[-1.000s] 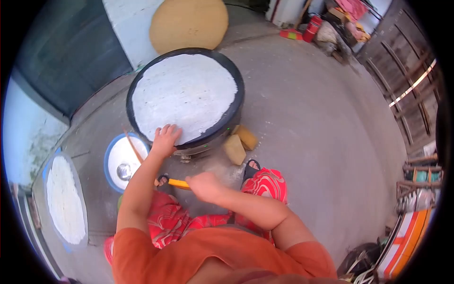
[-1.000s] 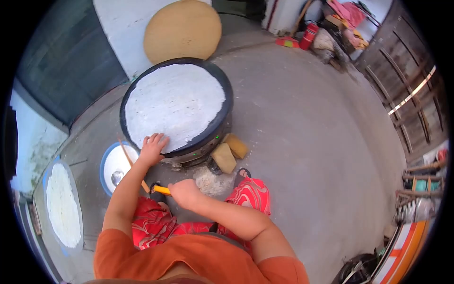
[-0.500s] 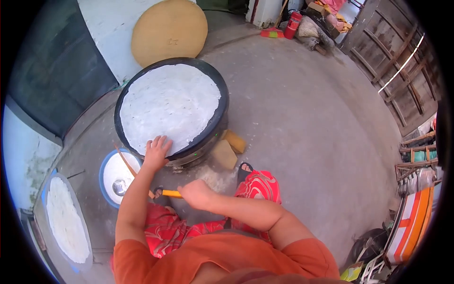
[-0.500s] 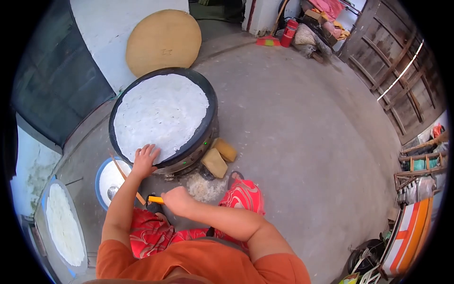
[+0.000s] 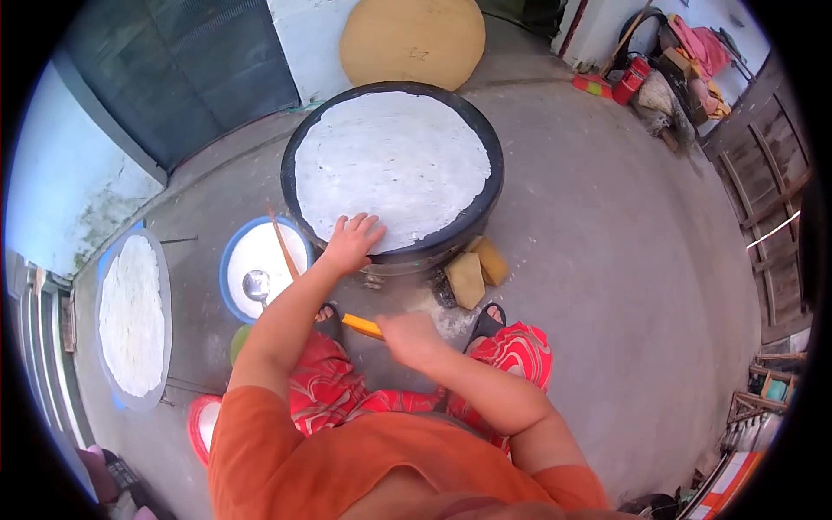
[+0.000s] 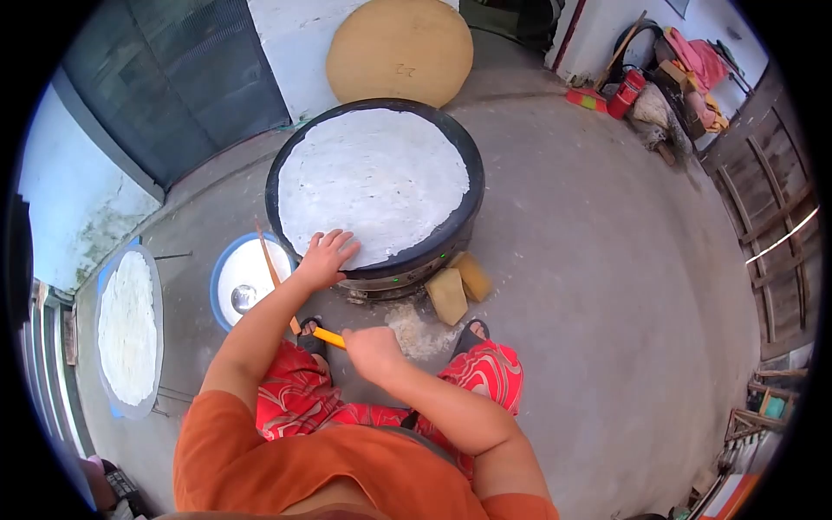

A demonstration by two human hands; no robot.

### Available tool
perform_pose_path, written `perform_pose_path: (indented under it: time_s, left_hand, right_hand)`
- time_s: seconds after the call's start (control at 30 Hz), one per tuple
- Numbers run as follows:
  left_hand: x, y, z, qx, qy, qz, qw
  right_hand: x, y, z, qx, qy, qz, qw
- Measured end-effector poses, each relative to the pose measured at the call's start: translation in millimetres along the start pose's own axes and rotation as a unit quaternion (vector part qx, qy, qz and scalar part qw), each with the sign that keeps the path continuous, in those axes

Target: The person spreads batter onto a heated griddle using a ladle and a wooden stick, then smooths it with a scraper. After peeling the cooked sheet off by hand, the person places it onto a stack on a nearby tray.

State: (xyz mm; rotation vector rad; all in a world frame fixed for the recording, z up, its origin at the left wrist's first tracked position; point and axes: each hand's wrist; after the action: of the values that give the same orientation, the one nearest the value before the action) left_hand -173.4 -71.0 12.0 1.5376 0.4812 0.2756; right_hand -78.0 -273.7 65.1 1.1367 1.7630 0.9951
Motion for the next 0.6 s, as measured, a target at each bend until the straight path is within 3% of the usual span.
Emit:
perform_pose_path:
  time_s: [0.43,0.6]
  left_hand:
    - [5,3,4,-0.015,0.027,-0.049,0.998]
    - [8,-18,-3,0.029,0.003,0.036,0.999]
  right_hand:
    - [1,-5,4,-0.004,0.009,0.013,1.0]
    - [0,-4,6,-0.007,0.003,0.006,1.0]
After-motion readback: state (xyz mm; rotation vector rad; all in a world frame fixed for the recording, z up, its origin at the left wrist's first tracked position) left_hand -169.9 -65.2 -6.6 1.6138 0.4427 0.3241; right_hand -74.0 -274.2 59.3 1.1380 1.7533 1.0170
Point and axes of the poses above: each hand's wrist, its own x-axis towards the middle knuckle, its own y-axis out of the back of the hand, z = x × y, and after that the axes turned 8 degrees about -z, right-handed
